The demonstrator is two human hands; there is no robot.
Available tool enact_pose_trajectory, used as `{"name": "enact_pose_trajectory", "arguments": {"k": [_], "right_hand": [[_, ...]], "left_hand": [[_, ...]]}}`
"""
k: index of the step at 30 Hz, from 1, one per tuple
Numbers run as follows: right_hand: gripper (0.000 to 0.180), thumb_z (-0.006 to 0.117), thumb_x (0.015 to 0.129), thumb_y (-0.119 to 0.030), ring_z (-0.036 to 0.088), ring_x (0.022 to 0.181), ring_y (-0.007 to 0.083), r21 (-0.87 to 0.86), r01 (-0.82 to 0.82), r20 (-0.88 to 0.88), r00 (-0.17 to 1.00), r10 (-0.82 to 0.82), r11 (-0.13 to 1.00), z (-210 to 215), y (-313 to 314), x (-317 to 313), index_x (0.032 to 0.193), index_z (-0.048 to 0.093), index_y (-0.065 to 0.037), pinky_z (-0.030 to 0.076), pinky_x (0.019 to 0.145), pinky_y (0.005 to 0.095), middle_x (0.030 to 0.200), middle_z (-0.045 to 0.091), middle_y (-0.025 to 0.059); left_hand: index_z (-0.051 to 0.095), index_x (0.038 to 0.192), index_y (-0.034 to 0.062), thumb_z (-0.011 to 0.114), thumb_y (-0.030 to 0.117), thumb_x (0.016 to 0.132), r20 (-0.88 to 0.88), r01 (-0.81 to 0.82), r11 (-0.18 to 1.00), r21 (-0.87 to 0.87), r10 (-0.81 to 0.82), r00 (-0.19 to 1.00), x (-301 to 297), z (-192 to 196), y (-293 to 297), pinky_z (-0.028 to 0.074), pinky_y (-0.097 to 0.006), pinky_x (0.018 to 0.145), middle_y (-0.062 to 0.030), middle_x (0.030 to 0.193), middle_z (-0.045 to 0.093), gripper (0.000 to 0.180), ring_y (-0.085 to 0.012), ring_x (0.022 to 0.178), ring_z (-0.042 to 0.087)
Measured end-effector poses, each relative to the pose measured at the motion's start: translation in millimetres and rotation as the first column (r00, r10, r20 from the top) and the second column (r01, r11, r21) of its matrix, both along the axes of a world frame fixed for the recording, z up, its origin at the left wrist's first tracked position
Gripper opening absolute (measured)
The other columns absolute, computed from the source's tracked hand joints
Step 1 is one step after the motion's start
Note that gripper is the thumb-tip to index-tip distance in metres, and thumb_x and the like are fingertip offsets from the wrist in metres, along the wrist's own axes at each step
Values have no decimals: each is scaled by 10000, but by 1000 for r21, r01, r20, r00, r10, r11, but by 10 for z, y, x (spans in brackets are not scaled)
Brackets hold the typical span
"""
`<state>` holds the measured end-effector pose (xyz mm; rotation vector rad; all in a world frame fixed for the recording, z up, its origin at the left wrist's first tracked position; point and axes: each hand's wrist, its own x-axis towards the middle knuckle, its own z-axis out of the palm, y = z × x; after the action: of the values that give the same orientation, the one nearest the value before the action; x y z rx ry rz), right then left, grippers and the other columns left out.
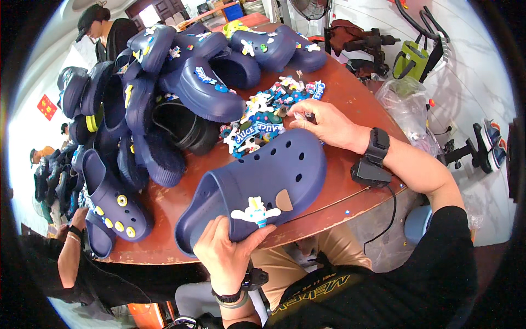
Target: Attaching decorative charms to blue foam clogs.
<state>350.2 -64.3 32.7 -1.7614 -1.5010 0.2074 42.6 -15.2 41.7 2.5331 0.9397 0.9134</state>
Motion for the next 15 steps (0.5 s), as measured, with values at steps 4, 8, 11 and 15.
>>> {"name": "enact_pose_trajectory", "arguments": {"k": [4, 8, 11, 15], "right_hand": [[302, 624, 894, -176, 538, 1086, 292, 281, -64, 258, 966, -11, 958, 129, -53, -90, 1154, 581, -28, 461, 907, 379, 1159, 546, 139], [831, 747, 722, -476, 453, 1209, 355, 146, -500, 550, 758, 350, 854, 383, -205, -580, 1327, 443, 7, 351, 1019, 492, 1305, 478, 202], [861, 686, 753, -527, 405, 1287, 357, 40, -443, 659, 686, 310, 896, 231, -289, -888, 1352, 421, 32, 318, 1053, 482, 1379, 430, 222], [655, 611, 841, -438, 484, 1245, 334, 166, -457, 755, 629, 186, 874, 74, -248, -892, 1273, 514, 47, 388, 1034, 461, 1337, 501, 215]], "left_hand": [[575, 739, 21, 901, 314, 557, 65, 37, 997, 72, -42, 997, 31, -14, 24, 438, -358, 551, -117, 668, 579, 474, -296, 583, 553], [503, 660, 19, 886, 359, 571, 103, 38, 987, 157, -55, 993, 14, -101, 70, 401, -377, 495, -116, 600, 505, 519, -300, 536, 508], [493, 655, 21, 878, 362, 584, 86, 65, 981, 183, -82, 993, 30, -66, 61, 394, -382, 491, -120, 594, 502, 519, -305, 535, 505], [477, 644, 26, 879, 365, 581, 63, 48, 978, 203, -62, 996, 17, -63, 67, 383, -383, 482, -120, 588, 496, 529, -309, 530, 499]]}}
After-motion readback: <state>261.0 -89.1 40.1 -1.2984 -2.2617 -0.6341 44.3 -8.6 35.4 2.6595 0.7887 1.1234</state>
